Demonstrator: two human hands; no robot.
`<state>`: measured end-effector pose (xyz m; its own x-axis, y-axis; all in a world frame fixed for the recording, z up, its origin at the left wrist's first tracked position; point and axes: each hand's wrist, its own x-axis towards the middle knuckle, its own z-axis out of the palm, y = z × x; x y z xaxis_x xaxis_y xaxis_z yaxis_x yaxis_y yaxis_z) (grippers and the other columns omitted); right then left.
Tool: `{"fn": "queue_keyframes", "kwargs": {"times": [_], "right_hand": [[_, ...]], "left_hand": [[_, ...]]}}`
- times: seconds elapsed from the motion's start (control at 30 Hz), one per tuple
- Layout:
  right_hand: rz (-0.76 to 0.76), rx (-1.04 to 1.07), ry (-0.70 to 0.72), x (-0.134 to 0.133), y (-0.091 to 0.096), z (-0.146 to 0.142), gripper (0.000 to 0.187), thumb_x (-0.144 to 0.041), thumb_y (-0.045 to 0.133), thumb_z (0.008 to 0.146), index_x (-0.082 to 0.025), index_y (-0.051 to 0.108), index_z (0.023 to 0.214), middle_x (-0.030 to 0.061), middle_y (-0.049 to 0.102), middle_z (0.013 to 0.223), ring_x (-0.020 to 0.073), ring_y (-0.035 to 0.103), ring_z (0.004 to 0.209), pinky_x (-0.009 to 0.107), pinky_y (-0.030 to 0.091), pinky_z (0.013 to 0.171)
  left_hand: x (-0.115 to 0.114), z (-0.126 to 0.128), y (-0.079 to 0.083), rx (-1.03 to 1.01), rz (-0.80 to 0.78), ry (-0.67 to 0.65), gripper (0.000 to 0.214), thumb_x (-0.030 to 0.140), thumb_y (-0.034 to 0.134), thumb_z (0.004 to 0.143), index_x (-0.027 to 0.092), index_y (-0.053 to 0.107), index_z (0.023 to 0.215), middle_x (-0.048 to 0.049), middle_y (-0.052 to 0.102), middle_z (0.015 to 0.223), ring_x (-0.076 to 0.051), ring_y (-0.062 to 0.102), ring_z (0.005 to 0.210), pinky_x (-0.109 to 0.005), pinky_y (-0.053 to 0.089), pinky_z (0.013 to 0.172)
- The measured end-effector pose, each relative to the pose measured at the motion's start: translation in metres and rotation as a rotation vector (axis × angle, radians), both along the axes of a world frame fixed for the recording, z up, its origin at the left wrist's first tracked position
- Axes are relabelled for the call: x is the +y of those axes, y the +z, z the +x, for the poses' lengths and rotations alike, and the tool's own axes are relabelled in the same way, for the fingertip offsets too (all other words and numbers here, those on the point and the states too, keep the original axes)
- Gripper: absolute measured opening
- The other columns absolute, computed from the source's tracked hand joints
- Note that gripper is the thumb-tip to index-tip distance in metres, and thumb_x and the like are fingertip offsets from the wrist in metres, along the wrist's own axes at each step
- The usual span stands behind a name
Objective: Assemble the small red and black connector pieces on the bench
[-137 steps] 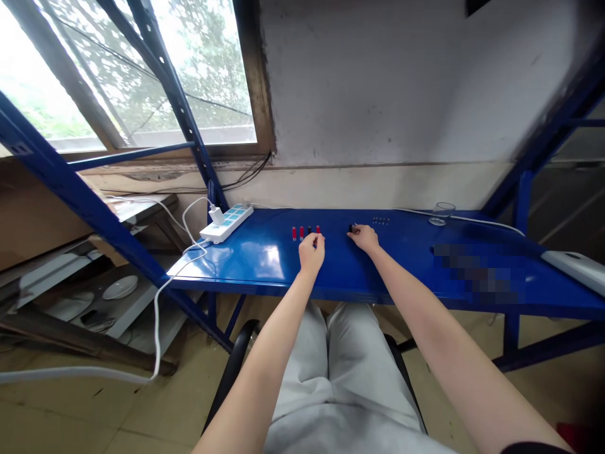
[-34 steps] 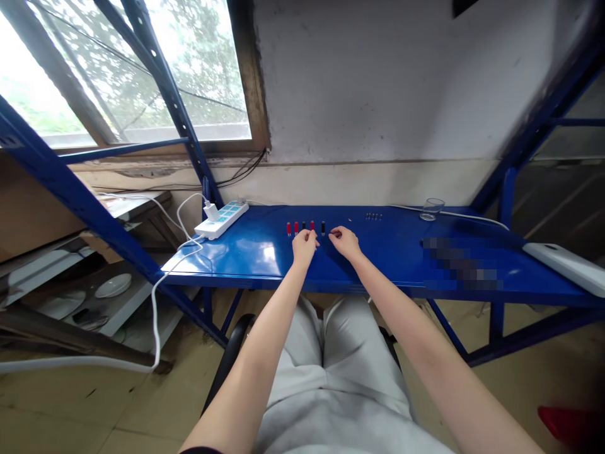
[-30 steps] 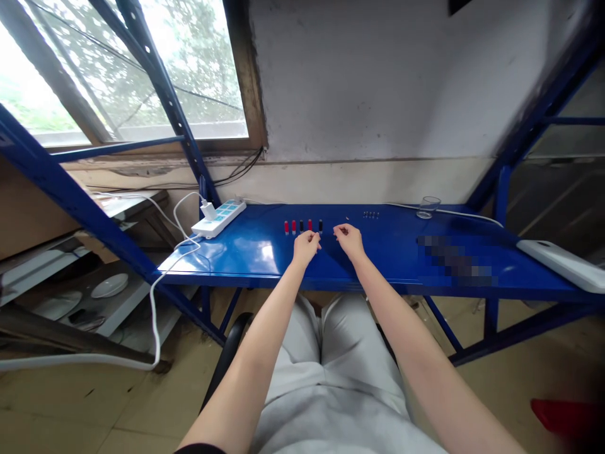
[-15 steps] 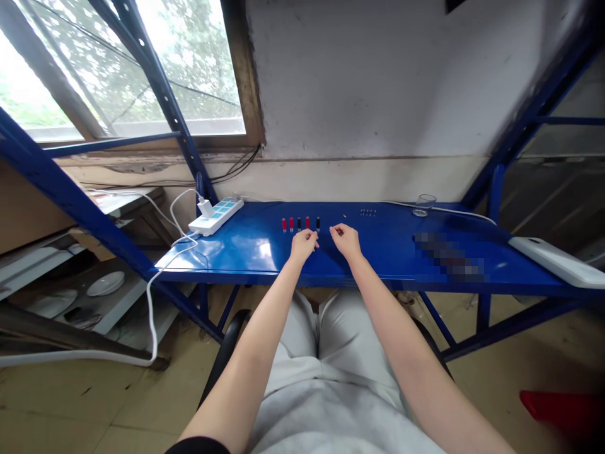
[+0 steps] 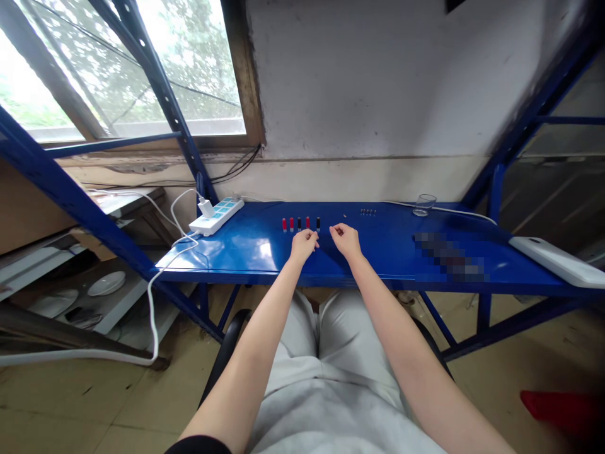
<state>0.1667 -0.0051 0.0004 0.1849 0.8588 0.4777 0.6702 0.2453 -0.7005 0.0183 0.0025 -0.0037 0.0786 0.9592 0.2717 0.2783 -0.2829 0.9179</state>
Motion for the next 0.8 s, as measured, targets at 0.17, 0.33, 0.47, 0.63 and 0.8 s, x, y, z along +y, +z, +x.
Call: {"fn": "queue_keyframes", "kwargs": {"times": [0.17, 0.33, 0.47, 0.63, 0.8], "right_hand": [[-0.004, 0.001, 0.008, 0.000, -0.001, 0.000, 0.028, -0.038, 0.043, 0.081, -0.019, 0.060, 0.070, 0.0039, 0.062, 0.065, 0.0161, 0.055, 0.062, 0.026, 0.040, 0.060], [-0.002, -0.003, -0.001, 0.001, -0.002, -0.001, 0.027, -0.037, 0.042, 0.082, -0.019, 0.061, 0.078, 0.0052, 0.065, 0.073, 0.0170, 0.057, 0.067, 0.027, 0.042, 0.064], [0.043, 0.012, -0.022, 0.008, -0.003, -0.001, 0.032, -0.036, 0.042, 0.082, -0.016, 0.057, 0.102, 0.0080, 0.065, 0.087, 0.0171, 0.058, 0.072, 0.028, 0.043, 0.069], [-0.102, -0.094, -0.052, 0.026, 0.001, -0.004, 0.029, -0.034, 0.052, 0.077, -0.019, 0.058, 0.102, 0.0056, 0.065, 0.091, 0.0191, 0.058, 0.084, 0.033, 0.040, 0.077], [-0.292, -0.214, -0.069, 0.040, 0.009, -0.013, 0.030, -0.039, 0.062, 0.070, -0.021, 0.061, 0.094, 0.0048, 0.066, 0.092, 0.0234, 0.056, 0.095, 0.040, 0.036, 0.083]], "left_hand": [[-0.001, 0.000, 0.002, -0.010, 0.003, 0.011, 0.023, 0.031, 0.048, 0.079, 0.017, 0.057, 0.064, -0.0001, 0.061, 0.053, -0.008, 0.049, 0.040, -0.022, 0.039, 0.049], [-0.004, -0.001, 0.005, -0.048, 0.028, 0.069, 0.024, 0.032, 0.047, 0.080, 0.017, 0.057, 0.065, 0.0002, 0.059, 0.051, -0.008, 0.048, 0.039, -0.020, 0.038, 0.047], [-0.006, -0.003, 0.009, -0.109, 0.047, 0.185, 0.024, 0.033, 0.046, 0.080, 0.017, 0.058, 0.066, 0.0014, 0.056, 0.049, -0.008, 0.047, 0.038, -0.020, 0.037, 0.046], [-0.005, -0.005, 0.011, -0.167, 0.070, 0.255, 0.024, 0.032, 0.045, 0.081, 0.018, 0.056, 0.064, 0.0029, 0.053, 0.047, -0.008, 0.046, 0.038, -0.020, 0.037, 0.046], [-0.005, -0.005, 0.010, -0.196, 0.086, 0.268, 0.023, 0.031, 0.045, 0.081, 0.018, 0.055, 0.065, 0.0037, 0.051, 0.046, -0.008, 0.046, 0.039, -0.020, 0.037, 0.046]]}}
